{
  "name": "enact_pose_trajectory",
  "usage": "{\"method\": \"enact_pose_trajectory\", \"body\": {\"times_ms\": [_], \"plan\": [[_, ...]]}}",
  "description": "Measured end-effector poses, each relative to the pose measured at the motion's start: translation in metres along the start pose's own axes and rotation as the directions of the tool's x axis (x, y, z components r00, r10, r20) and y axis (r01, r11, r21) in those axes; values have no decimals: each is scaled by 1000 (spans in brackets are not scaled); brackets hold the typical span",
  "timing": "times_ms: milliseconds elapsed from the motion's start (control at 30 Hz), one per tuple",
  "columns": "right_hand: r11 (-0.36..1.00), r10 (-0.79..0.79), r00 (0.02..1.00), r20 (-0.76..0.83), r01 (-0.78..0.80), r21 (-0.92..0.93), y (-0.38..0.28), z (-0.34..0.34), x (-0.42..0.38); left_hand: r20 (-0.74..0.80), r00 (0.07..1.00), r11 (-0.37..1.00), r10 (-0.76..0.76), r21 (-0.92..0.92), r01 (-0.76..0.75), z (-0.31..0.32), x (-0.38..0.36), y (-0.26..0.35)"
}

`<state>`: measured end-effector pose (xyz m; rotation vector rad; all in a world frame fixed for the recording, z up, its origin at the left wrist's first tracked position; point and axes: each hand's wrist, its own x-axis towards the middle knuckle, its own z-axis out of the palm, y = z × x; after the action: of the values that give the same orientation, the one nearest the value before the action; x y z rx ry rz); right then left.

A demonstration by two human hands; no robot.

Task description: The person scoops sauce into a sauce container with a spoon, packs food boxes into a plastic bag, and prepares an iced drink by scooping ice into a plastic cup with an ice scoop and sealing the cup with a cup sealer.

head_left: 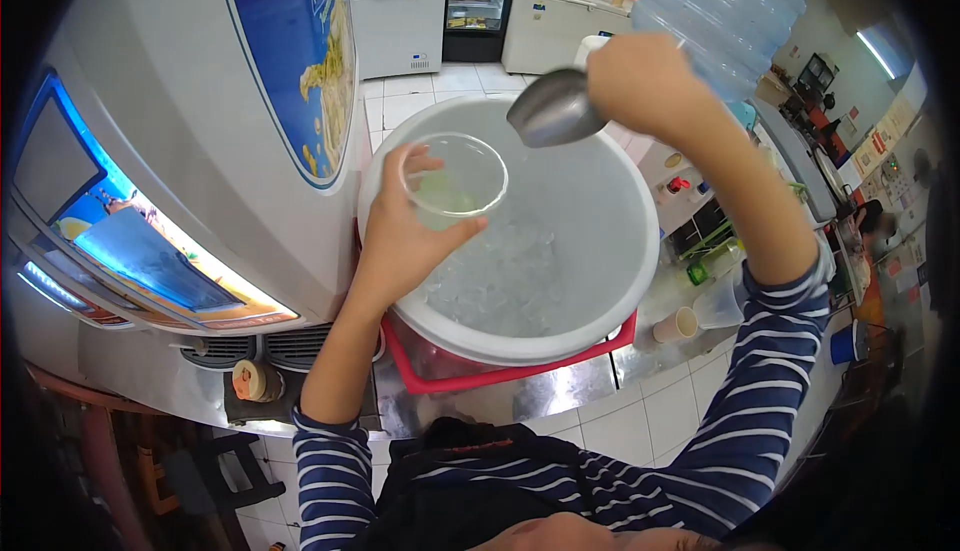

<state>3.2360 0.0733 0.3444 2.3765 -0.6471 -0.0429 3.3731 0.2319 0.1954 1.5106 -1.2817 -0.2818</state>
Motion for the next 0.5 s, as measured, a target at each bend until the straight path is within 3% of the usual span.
{"method": "enact_pose_trajectory", "body": {"times_ms": [67, 100, 133, 167, 233, 300, 433, 500], "plan": [[991, -134, 988, 71, 132, 27, -22, 61, 20, -199, 978, 990, 59, -111, -82, 1, -1, -11], [991, -106, 990, 97, 113, -69, -50, 89, 25, -200, 978, 991, 57, -108, -80, 0, -2, -11], [972, -219, 975, 36, 221, -75, -71, 133, 34, -220, 976, 981, 4, -188, -46, -1, -2, -8], [971, -216, 975, 50, 220, -92, -96, 161, 40, -234, 971, 964, -52, -267, -13, -2, -1, -6], [972, -209, 976, 63, 215, -95, -122, 181, 54, -240, 970, 961, -48, -277, -21, -4, -1, -8], [830, -346, 935, -76, 343, 440, -129, 186, 63, -239, 969, 956, -55, -294, -18, -4, -1, -9], [716, -543, 840, 7, 459, 526, -136, 175, 59, -228, 972, 941, -66, -339, -15, -5, -3, -8], [591, -689, 725, -4, 565, 575, -134, 160, 46, -238, 969, 934, -59, -356, -31, -6, -2, -9]]}}
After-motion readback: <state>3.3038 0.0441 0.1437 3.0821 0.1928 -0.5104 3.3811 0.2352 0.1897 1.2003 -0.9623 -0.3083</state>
